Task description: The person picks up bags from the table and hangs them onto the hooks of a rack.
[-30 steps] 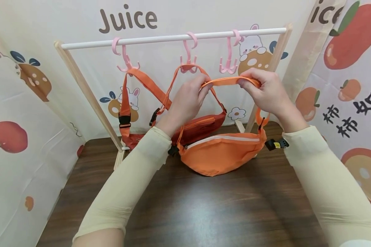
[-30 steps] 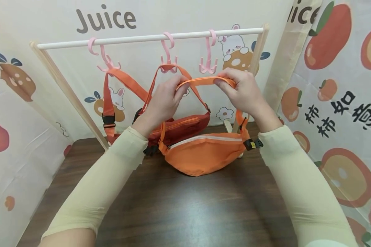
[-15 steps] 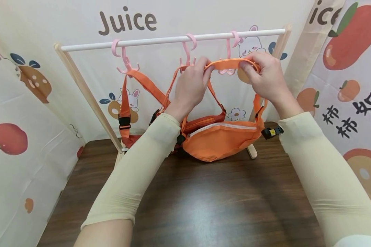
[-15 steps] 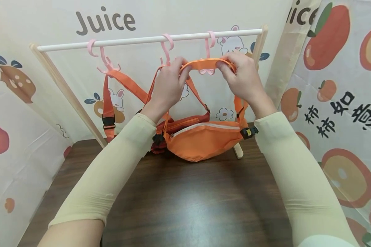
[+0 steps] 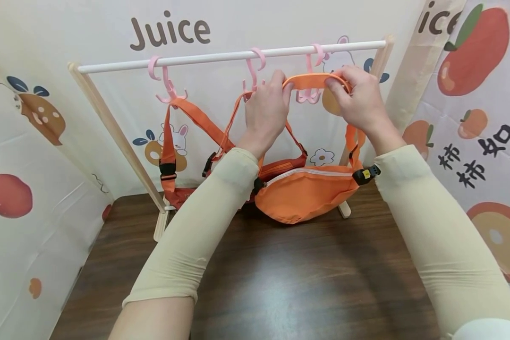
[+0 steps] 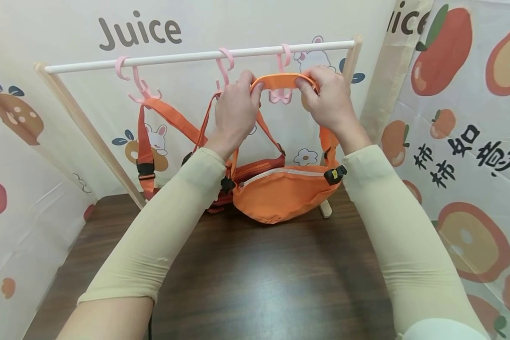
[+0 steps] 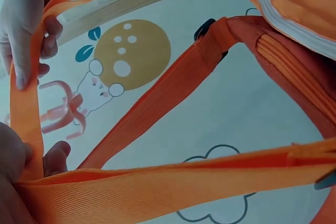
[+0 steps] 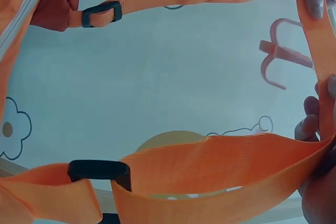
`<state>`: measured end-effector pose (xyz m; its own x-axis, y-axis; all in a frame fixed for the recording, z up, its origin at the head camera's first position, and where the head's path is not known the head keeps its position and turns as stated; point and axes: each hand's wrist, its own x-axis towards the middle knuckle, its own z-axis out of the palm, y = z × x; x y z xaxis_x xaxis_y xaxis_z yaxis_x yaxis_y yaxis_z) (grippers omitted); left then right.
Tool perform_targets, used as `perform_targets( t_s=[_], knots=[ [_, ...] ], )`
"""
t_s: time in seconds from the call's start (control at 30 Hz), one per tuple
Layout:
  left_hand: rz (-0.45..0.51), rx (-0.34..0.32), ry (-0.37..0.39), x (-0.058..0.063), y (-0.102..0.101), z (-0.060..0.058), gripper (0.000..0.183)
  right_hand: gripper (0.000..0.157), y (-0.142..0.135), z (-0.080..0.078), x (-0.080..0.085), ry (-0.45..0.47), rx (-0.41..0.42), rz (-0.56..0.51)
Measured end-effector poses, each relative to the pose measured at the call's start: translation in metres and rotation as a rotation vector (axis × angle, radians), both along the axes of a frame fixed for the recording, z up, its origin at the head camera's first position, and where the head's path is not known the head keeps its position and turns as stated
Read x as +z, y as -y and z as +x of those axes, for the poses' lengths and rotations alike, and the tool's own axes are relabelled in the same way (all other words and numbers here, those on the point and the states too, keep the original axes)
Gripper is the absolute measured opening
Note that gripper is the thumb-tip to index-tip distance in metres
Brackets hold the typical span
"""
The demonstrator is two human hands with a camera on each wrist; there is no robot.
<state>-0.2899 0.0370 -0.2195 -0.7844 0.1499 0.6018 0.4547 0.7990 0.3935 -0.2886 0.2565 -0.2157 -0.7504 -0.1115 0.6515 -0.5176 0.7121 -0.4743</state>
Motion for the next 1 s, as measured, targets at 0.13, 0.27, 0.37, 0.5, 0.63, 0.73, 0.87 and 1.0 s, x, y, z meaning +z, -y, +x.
perform_targets(
  t_s=[0.13,0.27,0.37,0.5,0.63,0.73,0.87,1.0],
  knots=[
    [-0.019,0.023,0.018,-0.002,-0.002,-0.002,0.033,0.035,0.0,-0.004,-0.003,0.034,-0.011,-0.001],
    [-0.034,0.025,0.041,-0.005,-0.003,-0.003,0.034,0.035,0.001,-0.007,-0.008,0.064,-0.015,-0.006],
    [-0.035,0.014,0.07,-0.009,-0.004,-0.004,0.034,0.036,0.0,-0.009,-0.013,0.081,-0.013,-0.007],
    [-0.034,-0.002,0.087,-0.014,-0.005,-0.005,0.034,0.036,-0.003,-0.011,-0.02,0.08,-0.012,-0.004],
    [-0.041,-0.018,0.105,-0.019,-0.006,-0.006,0.034,0.036,-0.004,-0.011,-0.025,0.101,-0.025,-0.002],
    [-0.042,-0.036,0.113,-0.023,-0.005,-0.007,0.033,0.037,-0.004,-0.012,-0.027,0.102,-0.033,-0.001],
    [-0.038,-0.065,0.117,-0.03,-0.004,-0.008,0.031,0.038,-0.004,-0.012,-0.029,0.096,-0.036,0.001],
    [-0.011,-0.1,0.122,-0.04,-0.001,-0.006,0.03,0.039,-0.004,-0.012,-0.03,0.107,-0.032,0.005]
  ],
)
